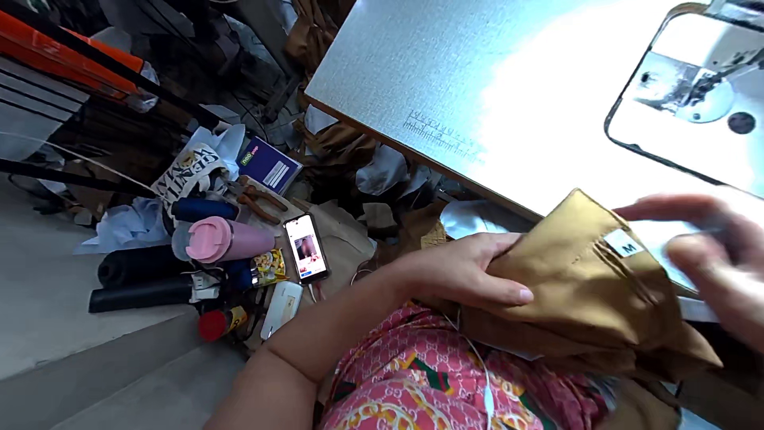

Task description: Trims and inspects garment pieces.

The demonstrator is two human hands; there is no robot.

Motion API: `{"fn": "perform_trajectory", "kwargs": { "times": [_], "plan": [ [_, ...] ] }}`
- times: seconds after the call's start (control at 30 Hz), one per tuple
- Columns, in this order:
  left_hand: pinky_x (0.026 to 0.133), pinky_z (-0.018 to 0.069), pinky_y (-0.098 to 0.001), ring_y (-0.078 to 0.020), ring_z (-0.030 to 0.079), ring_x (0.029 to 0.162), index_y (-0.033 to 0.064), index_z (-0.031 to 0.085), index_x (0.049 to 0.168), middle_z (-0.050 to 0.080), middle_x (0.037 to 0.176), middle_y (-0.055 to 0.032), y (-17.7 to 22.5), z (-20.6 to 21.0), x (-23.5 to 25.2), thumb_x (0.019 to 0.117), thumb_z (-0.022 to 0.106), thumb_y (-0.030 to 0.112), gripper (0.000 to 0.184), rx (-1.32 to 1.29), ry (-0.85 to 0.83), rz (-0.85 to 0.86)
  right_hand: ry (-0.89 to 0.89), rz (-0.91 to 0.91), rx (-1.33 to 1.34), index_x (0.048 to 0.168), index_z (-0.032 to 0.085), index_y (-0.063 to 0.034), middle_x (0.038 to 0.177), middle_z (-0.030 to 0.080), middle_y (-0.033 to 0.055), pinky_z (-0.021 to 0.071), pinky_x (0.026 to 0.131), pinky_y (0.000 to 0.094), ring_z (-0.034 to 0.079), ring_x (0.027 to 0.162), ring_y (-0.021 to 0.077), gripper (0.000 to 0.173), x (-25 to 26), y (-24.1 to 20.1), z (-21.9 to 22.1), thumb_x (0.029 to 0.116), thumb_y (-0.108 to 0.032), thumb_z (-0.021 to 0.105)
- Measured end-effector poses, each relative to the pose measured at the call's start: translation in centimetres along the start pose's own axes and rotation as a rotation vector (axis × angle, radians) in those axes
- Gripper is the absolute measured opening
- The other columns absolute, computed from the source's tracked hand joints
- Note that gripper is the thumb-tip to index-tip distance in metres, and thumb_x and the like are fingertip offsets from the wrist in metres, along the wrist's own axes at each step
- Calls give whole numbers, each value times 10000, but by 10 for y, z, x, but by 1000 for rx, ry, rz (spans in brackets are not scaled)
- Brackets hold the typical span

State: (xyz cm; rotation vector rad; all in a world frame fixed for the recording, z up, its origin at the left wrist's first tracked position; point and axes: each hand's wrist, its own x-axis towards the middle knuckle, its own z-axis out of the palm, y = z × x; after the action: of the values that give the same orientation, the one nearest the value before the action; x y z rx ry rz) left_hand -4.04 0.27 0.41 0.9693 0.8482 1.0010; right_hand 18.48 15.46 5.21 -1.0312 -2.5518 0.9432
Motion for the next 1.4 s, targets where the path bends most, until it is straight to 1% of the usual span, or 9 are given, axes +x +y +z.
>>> {"fn": "perform_trajectory", "kwargs": {
  "times": [0.07, 0.17, 0.27, 0.37, 0.43, 0.47, 0.57, 0.7, 1.4],
  "plan": [
    [836, 561, -208, -2, 650, 907, -75, 568, 1233, 673, 1010, -48, 4, 2, 6, 926, 649, 53, 342, 85, 37, 52, 65, -51, 53, 1077, 653, -136, 765, 590, -113, 433, 527, 125, 496, 601, -106, 431, -10, -5, 22, 921, -535, 598],
    [842, 567, -263, -90, 655, 959, -59, 673, 1159, 672, 1052, -98, 14, 7, 10, 881, 742, 68, 313, 366, 224, 253, 266, -279, -33, 1013, 616, -61, 814, 610, 50, 442, 604, 238, 561, 702, 66, 229, -23, -24, 36, 1018, -288, 585],
    [917, 500, -406, -165, 669, 907, -15, 743, 989, 709, 912, -90, 18, 14, 12, 817, 700, 38, 185, 707, 418, 572, 380, -482, -135, 1119, 621, -102, 969, 627, 112, 481, 690, 274, 610, 818, 175, 150, -40, -34, 42, 1036, -223, 591],
    [1076, 401, -545, -184, 673, 879, 29, 696, 896, 689, 841, -86, 10, 14, 13, 868, 656, 49, 53, 848, 546, 798, 300, -545, -160, 1124, 605, -148, 944, 606, 74, 425, 666, 267, 570, 784, 173, 407, -51, -44, 42, 1024, -539, 546],
    [1145, 348, -545, -172, 665, 940, 71, 622, 889, 676, 889, -77, 2, 11, 12, 919, 625, 61, 31, 910, 557, 890, 224, -486, -118, 1152, 599, -143, 907, 627, 54, 434, 628, 262, 590, 759, 140, 660, -55, -44, 36, 991, -736, 358],
    [1160, 327, -545, -167, 655, 966, 89, 602, 890, 671, 917, -69, -2, 10, 12, 940, 610, 70, 54, 935, 554, 924, 196, -434, -75, 1149, 585, -135, 881, 618, 40, 439, 625, 241, 584, 746, 106, 683, -56, -42, 31, 1012, -725, 270],
    [1186, 291, -552, -163, 636, 1035, 122, 595, 900, 655, 976, -52, -6, 12, 8, 987, 591, 97, 91, 1001, 561, 968, 207, -333, 3, 1061, 555, -106, 807, 559, 21, 397, 606, 200, 526, 697, 45, 525, -52, -43, 22, 1099, -527, 243],
    [1218, 245, -536, -156, 599, 1076, 135, 604, 909, 611, 981, -34, -4, 13, 3, 1021, 586, 129, 113, 1098, 560, 1002, 282, -362, -220, 959, 617, -80, 764, 607, 90, 366, 529, 332, 554, 633, 187, 300, -42, -57, 28, 1055, -306, 445],
    [1233, 210, -534, -129, 606, 1068, 133, 599, 906, 626, 957, -17, -6, 17, 2, 1016, 596, 129, 110, 1143, 571, 1004, 331, -370, -249, 934, 638, -94, 752, 625, 83, 355, 536, 326, 561, 635, 190, 284, -47, -62, 37, 1057, -302, 489]
  ]
}}
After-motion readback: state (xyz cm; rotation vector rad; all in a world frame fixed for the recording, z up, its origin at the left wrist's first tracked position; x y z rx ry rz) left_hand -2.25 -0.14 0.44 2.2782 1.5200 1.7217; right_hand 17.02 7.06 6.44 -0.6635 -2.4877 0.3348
